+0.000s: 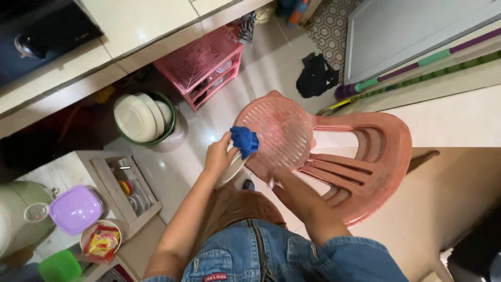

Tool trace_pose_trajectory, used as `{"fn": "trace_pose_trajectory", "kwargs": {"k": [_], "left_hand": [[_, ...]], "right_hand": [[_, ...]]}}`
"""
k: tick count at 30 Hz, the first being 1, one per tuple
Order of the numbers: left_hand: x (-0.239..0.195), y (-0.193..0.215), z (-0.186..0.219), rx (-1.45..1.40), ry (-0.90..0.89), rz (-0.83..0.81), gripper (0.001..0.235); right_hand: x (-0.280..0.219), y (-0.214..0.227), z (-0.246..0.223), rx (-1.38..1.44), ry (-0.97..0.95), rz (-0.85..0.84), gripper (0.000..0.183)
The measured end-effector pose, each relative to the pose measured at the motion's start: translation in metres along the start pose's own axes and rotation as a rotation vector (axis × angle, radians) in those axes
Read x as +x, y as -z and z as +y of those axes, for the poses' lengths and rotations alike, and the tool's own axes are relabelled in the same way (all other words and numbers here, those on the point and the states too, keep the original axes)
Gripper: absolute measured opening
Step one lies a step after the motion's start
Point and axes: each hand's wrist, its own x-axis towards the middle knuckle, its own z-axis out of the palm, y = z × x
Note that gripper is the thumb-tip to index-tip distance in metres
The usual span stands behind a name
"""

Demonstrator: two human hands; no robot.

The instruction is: The person wipes down a water dispenser, a rice cooker, and a tabletop with a cloth, then washes and wipes a bowl and a plate by hand.

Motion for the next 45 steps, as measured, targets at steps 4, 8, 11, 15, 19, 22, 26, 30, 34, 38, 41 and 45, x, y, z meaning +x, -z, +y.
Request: {"fn": "trace_pose_trajectory", "kwargs": {"k": [4,8,11,15,19,22,26,30,34,38,41,45], "left_hand": [[0.004,0.015,-0.02,0.025,-0.002,0.033,0.038],[0.025,0.034,-0.038,-0.015,-0.098,0.11,0.049],[0.041,0.059,-0.044,-0.009,-0.074,0.066,0.05],[0.061,0.107,-0.045,0.009,-0.163,0.106,0.053],[0.056,0.13,-0.051,-0.044,-0.141,0.135,0.047],[0.057,0.14,-0.059,-0.04,-0.165,0.204,0.046],[0.054,0.153,-0.081,-0.02,-0.124,0.277,0.04],[0.057,0.174,-0.093,-0.094,-0.032,0.396,0.05],[0.07,0.185,-0.092,-0.19,-0.024,0.553,0.039],[0.088,0.174,-0.093,-0.355,0.249,0.673,0.033],[0.1,0.157,-0.096,-0.517,0.24,0.893,0.032],[0.097,0.118,-0.094,-0.511,0.346,1.083,0.025]], "right_hand": [[0.042,0.037,-0.015,-0.14,-0.25,-0.071,0.055],[0.066,-0.032,-0.059,0.138,-0.083,-0.103,0.055],[0.057,-0.11,-0.086,0.329,0.081,-0.083,0.056],[0.065,-0.146,-0.119,0.437,0.263,-0.019,0.056],[0.073,-0.147,-0.118,0.462,0.306,0.017,0.057],[0.086,-0.147,-0.139,0.66,0.241,-0.106,0.062],[0.066,-0.165,-0.192,0.55,0.565,-0.249,0.063],[0.063,-0.186,-0.229,-0.187,0.873,-0.275,0.064],[0.114,-0.221,-0.221,0.01,0.578,-0.269,0.048],[0.146,-0.224,-0.236,-0.038,0.853,-0.35,0.056],[0.147,-0.208,-0.262,-0.154,0.803,-0.688,0.066],[0.172,-0.202,-0.293,-0.231,1.235,-0.872,0.041]]}}
